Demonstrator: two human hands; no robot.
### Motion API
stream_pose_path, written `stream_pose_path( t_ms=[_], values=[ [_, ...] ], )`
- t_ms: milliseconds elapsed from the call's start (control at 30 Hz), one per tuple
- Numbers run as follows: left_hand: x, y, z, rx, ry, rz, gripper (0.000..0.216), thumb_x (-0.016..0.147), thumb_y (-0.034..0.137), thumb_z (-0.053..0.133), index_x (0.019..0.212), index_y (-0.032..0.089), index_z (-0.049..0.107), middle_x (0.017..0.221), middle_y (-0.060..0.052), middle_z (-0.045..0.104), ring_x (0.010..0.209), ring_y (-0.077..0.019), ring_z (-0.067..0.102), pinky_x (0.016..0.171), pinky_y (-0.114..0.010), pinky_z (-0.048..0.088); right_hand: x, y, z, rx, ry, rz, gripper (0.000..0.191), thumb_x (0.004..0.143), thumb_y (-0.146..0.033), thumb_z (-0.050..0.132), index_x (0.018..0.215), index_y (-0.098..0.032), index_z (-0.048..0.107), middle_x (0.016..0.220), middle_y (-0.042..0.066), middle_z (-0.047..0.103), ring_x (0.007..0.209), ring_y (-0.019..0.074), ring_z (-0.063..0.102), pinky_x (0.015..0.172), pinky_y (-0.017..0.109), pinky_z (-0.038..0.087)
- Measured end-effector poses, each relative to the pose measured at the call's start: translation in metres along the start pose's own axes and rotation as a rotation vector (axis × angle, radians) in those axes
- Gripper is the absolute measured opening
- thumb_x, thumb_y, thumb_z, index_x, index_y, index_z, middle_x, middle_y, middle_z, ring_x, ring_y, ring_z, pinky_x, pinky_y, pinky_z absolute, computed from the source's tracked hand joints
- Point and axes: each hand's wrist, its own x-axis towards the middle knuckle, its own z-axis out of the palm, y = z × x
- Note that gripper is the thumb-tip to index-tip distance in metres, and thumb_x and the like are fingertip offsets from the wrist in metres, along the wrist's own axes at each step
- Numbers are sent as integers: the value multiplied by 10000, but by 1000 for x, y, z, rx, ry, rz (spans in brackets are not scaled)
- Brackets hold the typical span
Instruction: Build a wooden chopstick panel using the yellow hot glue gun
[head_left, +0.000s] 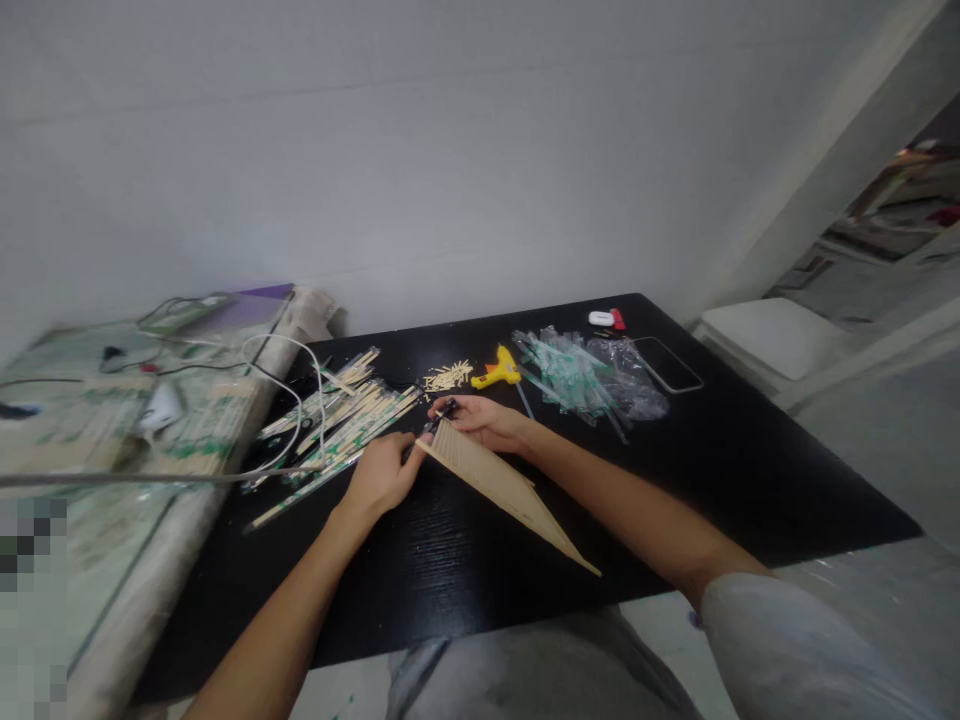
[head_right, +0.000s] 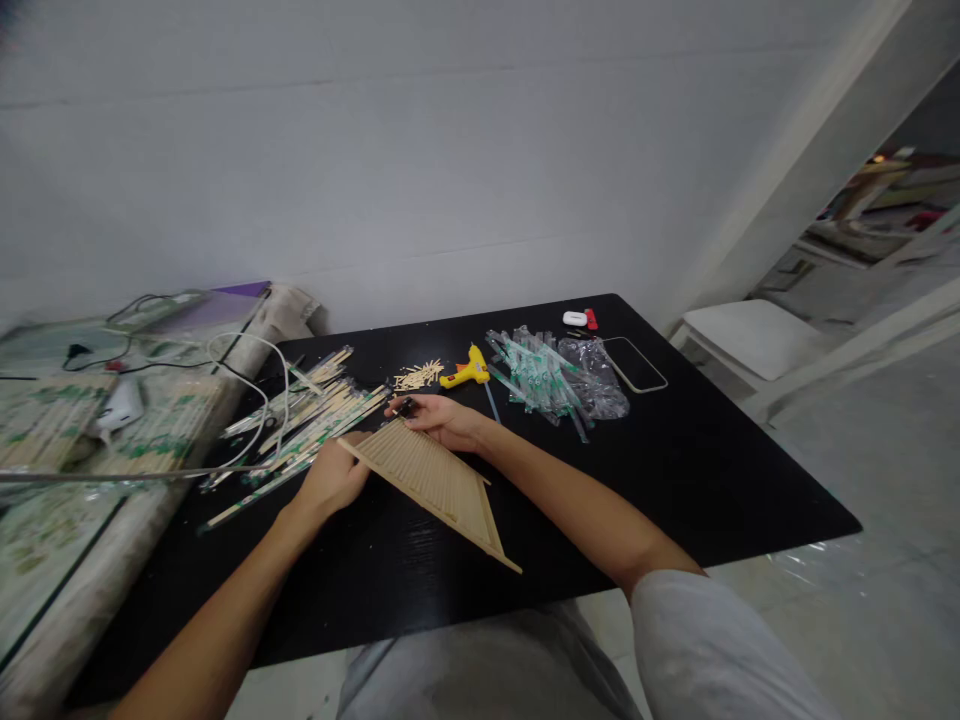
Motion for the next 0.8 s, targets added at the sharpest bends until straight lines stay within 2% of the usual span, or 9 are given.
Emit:
stream_pose_path(
  t_ms=[267,400,500,633,800],
  values=[
    [3,0,0,-34,-44,-130,543,990,531,394,604,202,586,619,-61,651,592,-199,548,605,-307,316,3,6,-4,-38,14,-40,502,681,-158,882,1145,-184,691,1194,57,701,1004,150,676,943,261,536],
    [4,-1,0,-87,-66,-184,613,979,606,346,561,206,548,537,-30,575,543,-185,500,580,-303,288,2,4,-5,-101,37,-56,560,692,-198,885,1210,-194,674,1289,80,680,1108,181,666,1017,307,513],
    [5,-1,-2,-126,-65,-214,661,973,667,307,543,208,510,516,-20,537,548,-186,494,581,-305,283,1,0,-6,-146,91,-37,622,649,-209,915,1215,-194,659,1258,82,692,1116,199,670,1033,342,508],
    [5,-2,-2,-165,3,-230,662,970,687,326,522,216,452,511,-8,500,549,-177,462,577,-310,280,1,-7,-8,-242,148,23,632,572,-208,954,1134,-188,666,1122,68,719,1029,206,692,944,353,556],
    [5,-6,0,-243,101,-248,634,969,669,369,523,224,440,498,7,479,540,-169,443,558,-305,282,-1,-19,-4,-452,176,13,551,616,-216,939,1106,-195,687,1054,55,718,942,186,700,902,360,577]
  ],
)
